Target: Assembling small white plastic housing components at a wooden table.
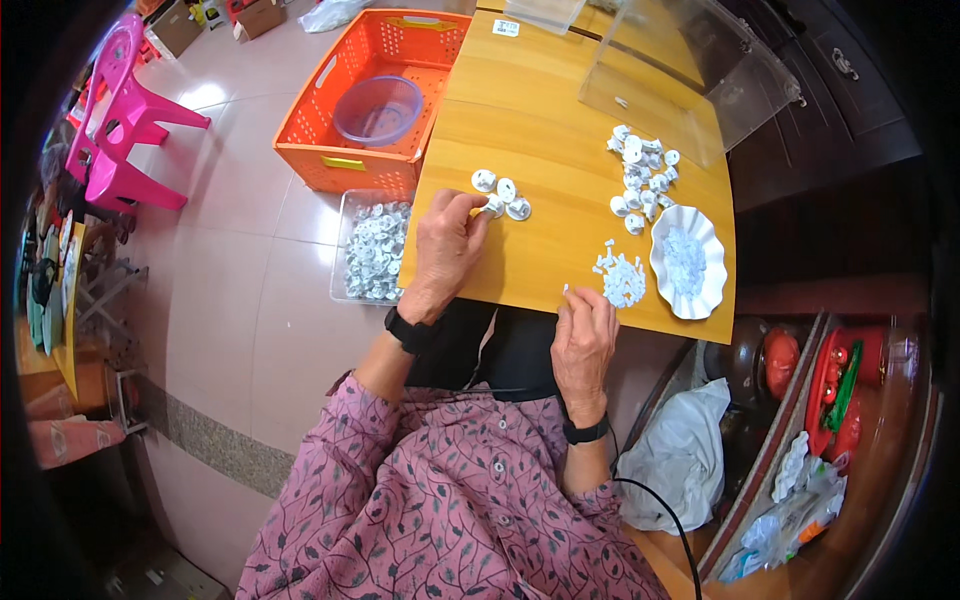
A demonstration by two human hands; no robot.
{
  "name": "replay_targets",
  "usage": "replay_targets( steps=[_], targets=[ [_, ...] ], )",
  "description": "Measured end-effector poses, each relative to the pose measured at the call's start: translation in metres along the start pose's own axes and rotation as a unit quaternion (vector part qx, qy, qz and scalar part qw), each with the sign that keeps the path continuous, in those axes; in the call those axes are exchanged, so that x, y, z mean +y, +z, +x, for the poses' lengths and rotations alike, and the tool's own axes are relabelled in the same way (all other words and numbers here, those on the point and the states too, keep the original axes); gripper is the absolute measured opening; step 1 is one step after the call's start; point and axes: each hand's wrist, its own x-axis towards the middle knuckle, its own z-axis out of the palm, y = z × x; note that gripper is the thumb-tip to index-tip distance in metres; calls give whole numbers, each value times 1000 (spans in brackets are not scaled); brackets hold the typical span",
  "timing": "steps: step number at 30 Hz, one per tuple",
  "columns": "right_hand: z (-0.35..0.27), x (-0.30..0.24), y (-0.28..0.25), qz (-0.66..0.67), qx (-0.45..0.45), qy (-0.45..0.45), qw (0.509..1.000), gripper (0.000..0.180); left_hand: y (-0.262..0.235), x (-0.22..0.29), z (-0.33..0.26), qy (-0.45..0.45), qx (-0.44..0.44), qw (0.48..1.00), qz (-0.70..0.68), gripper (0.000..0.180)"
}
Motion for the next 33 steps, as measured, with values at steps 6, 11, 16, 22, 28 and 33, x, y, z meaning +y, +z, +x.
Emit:
replay_targets(
  steps=[6, 11, 16, 22, 28, 33],
  targets=[
    [-2, 2, 2, 14, 10, -2, 1000, 24, 15, -7, 0, 8, -25, 998, 64, 21],
    [-1, 2, 0, 10, 1, -4, 1000, 24, 18, 2, 2, 43, -19, 991, 128, 28],
    [-2, 1, -4, -2, -21, -27, 999, 26, 16, 1, 0, 27, -43, 991, 124, 29],
    [-6, 1, -12, 15, -43, -40, 998, 27, 9, -9, -5, 78, -34, 993, 85, 24],
    [-10, 7, -4, 14, 0, -58, 998, 20, -4, 10, -15, -67, -115, 983, -129, 21],
    [-10, 8, 1, -2, 28, -69, 997, 14, -15, 16, -24, -224, -198, 856, -423, 23]
  ],
)
